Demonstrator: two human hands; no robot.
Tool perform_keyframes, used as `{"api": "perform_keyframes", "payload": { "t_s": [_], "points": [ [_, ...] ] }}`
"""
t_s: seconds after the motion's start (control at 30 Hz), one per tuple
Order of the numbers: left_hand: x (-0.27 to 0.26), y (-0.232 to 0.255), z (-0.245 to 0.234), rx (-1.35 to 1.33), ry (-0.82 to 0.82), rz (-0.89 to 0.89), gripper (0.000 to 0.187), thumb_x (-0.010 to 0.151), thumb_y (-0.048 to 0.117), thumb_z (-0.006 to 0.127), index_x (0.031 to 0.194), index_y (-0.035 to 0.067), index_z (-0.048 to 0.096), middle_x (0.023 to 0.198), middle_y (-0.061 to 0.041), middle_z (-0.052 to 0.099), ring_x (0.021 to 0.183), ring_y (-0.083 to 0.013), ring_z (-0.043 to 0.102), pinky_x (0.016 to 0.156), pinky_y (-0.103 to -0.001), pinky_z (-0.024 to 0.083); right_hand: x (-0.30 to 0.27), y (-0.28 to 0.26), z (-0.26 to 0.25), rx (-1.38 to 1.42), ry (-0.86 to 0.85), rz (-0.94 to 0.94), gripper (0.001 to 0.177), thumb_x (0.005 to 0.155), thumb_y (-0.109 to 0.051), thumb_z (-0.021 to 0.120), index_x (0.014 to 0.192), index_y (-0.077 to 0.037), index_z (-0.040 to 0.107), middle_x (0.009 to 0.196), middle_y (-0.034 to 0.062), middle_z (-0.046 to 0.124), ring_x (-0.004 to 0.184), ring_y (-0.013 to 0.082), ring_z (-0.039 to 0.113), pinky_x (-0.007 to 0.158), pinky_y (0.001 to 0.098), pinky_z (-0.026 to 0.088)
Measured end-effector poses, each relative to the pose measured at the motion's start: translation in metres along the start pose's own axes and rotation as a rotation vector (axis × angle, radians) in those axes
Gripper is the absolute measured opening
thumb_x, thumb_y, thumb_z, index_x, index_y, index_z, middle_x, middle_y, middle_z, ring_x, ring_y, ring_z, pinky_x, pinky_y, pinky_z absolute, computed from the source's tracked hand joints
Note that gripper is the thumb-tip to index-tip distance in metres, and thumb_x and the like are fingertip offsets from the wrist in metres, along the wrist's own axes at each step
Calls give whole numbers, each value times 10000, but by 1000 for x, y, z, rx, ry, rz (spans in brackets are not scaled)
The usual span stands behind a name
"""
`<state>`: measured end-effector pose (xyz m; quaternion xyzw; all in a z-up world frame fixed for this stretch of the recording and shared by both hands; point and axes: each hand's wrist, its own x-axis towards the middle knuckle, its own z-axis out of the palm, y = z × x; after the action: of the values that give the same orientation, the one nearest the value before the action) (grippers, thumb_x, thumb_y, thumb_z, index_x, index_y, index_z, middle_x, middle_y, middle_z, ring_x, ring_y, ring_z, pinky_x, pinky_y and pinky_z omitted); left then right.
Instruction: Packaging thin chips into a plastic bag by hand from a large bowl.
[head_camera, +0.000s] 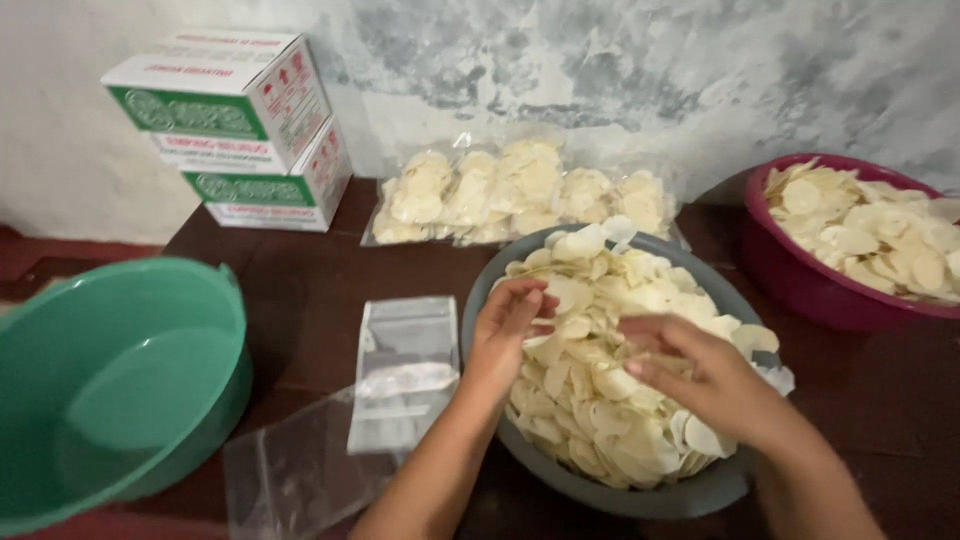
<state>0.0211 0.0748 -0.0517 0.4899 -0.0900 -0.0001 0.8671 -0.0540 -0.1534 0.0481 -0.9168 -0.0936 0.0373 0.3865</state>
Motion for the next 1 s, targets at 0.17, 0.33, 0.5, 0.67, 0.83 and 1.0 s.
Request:
{"api": "perform_keyframes", "payload": {
  "t_s": [0.17, 0.33, 0.5, 0.67, 0.83, 1.0],
  "points": [
    [-10, 13, -6, -8, 20, 31, 253, 995, 191, 612, 1197, 44, 655, 1023, -98, 696, 912, -170, 658, 797, -298, 545, -21, -10, 33, 47, -100, 135, 396, 831, -291, 753, 1211, -181, 769, 1288, -82, 791, 1120, 105, 752, 939, 270, 558],
    [-14, 22, -65, 22, 84, 78, 204, 994, 119, 618, 1178, 34, 645, 1033, -102, 693, 920, -167, 646, 792, -292, 549, -21, -5, 37, -18, -115, 53, 413, 820, -291, 750, 1226, -212, 766, 1331, -98, 784, 1171, 105, 756, 983, 278, 548],
    [-48, 47, -143, 834, 134, 205, 334, 919, 48, 584, 1247, 105, 608, 1196, -44, 723, 1098, -176, 688, 907, -320, 549, -22, 4, 40, 26, -8, 113, 363, 847, -185, 725, 1201, -127, 780, 1318, -34, 784, 1144, 144, 744, 956, 294, 546],
    [-83, 74, -174, 1493, 57, -181, 852, 788, 220, 786, 1527, 170, 365, 1585, -66, 411, 1485, -333, 305, 1179, -650, 185, -21, 3, 42, 30, -4, 131, 363, 857, -152, 719, 1214, -108, 773, 1314, -17, 782, 1155, 154, 728, 974, 307, 522],
    [-85, 56, -187, 1703, 69, -289, 1076, 623, 269, 954, 1537, 196, 389, 1505, -42, 505, 1430, -292, 383, 1191, -631, 217, -23, -5, 43, -6, 3, 145, 374, 852, -163, 729, 1219, -112, 774, 1303, -21, 790, 1144, 156, 727, 969, 308, 520],
    [-82, 52, -183, 1754, 110, -266, 939, 614, 265, 969, 1441, 201, 528, 1313, -104, 586, 1193, -329, 557, 1034, -484, 428, -25, -2, 45, 75, 4, 163, 353, 863, -119, 719, 1208, -70, 775, 1304, 11, 784, 1151, 168, 707, 992, 315, 495]
  ]
}}
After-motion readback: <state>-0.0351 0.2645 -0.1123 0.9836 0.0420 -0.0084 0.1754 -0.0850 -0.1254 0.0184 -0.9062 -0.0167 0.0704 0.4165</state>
